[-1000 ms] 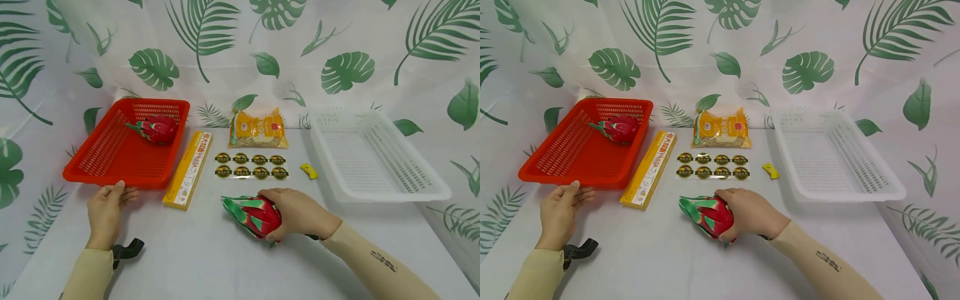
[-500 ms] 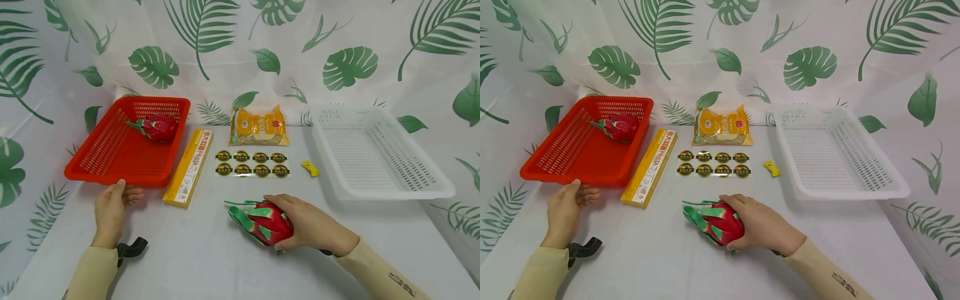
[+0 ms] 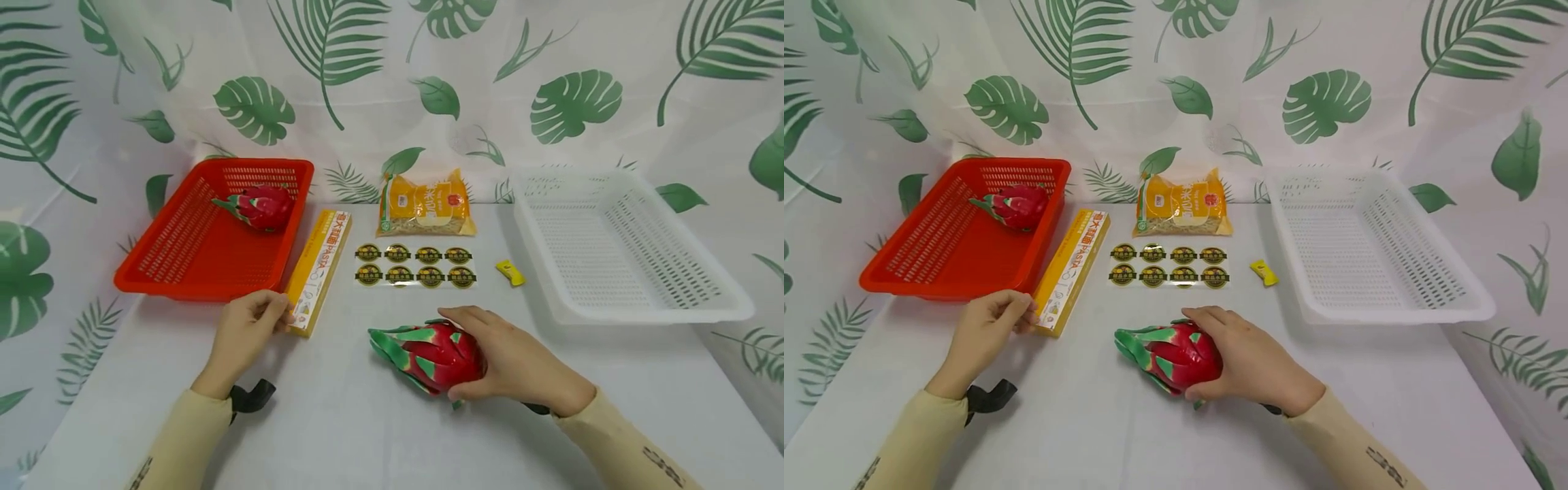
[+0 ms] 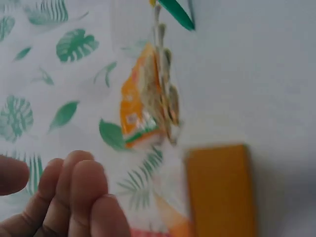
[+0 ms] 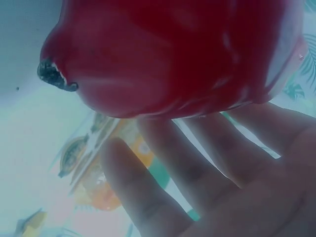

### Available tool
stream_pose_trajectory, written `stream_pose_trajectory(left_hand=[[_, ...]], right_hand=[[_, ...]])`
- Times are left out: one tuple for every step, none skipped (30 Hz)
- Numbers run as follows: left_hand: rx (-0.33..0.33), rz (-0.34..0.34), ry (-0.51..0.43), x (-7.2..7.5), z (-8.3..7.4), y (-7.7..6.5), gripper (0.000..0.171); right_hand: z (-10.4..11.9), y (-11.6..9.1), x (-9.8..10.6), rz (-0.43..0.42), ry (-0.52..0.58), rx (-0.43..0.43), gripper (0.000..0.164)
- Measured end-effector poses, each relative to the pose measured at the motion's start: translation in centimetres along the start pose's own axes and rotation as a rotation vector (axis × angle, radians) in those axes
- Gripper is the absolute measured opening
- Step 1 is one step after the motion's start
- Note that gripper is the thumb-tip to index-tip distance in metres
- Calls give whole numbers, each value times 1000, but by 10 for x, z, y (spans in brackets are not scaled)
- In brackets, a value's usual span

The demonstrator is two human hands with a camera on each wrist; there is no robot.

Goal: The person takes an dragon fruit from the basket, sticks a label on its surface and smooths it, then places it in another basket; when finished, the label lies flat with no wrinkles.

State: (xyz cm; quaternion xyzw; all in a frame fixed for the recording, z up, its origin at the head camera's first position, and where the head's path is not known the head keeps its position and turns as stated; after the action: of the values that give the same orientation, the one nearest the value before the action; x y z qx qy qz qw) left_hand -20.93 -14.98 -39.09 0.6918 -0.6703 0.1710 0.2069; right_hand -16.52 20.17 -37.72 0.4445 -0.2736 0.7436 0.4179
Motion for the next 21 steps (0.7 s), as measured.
stream_pose_trajectory(left_hand=[[-28,26,27,-7,-9,4,28],[-59,48,65,-14,-18,9,26],[-87,68,104,-21,-27,14,25],[-122,85,151,-27,-36,20,24],[-152,93,210,-33,-43,26,24],[-177,106,258,-39,-50,33,25],[-200,112,313,-45,-56,40,25],[-216,117,372,-51,-60,48,25],[-233,122,432,-57,-64,55,25],[-247,127,491,-63,-67,63,26],[-250,138,547,-68,-68,71,27],[-259,151,602,-74,-70,78,28],[-270,161,655,-80,-72,84,29],[-288,174,702,-85,-74,91,29],[-304,191,739,-91,-76,97,27],[-317,209,768,-97,-77,104,26],[-334,223,794,-103,-79,109,24],[-348,235,816,-108,-80,115,22],[-355,248,831,-113,-80,121,21],[-350,265,836,-118,-79,126,20],[-331,281,831,-121,-77,131,21]], right_hand=[[0,0,1,-6,3,-1,107],[0,-1,2,-12,1,-2,106],[0,-2,2,-19,1,-2,106],[0,-2,3,-25,2,-2,107],[0,-2,3,-29,2,-2,107],[0,-3,4,-33,1,-1,107],[0,-4,4,-38,0,-1,107],[0,-4,5,-43,-1,-2,108],[-1,-5,5,-48,-2,-1,108],[-1,-6,5,-51,-2,-1,108],[-1,-6,5,-54,-1,-1,109],[-1,-7,5,-55,1,0,109],[-2,-7,5,-57,3,-2,109],[-3,-8,5,-59,5,-3,109],[-3,-8,5,-60,6,-5,109],[-4,-8,5,-61,7,-7,109],[-4,-9,5,-63,8,-8,109],[-5,-9,6,-67,8,-8,109],[-5,-10,6,-71,7,-8,109],[-5,-10,6,-75,8,-7,110],[-5,-10,6,-79,9,-6,110]])
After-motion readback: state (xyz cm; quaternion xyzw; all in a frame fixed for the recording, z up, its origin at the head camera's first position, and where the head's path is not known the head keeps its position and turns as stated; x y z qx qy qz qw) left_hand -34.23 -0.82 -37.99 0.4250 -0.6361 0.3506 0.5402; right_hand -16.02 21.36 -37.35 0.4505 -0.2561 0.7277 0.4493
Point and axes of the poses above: each hand's wrist, its own y-axis towards the middle knuckle, its own x-axis out of the back of the hand, z = x × y, the point moved 9 cm from there along y, towards the middle knuckle
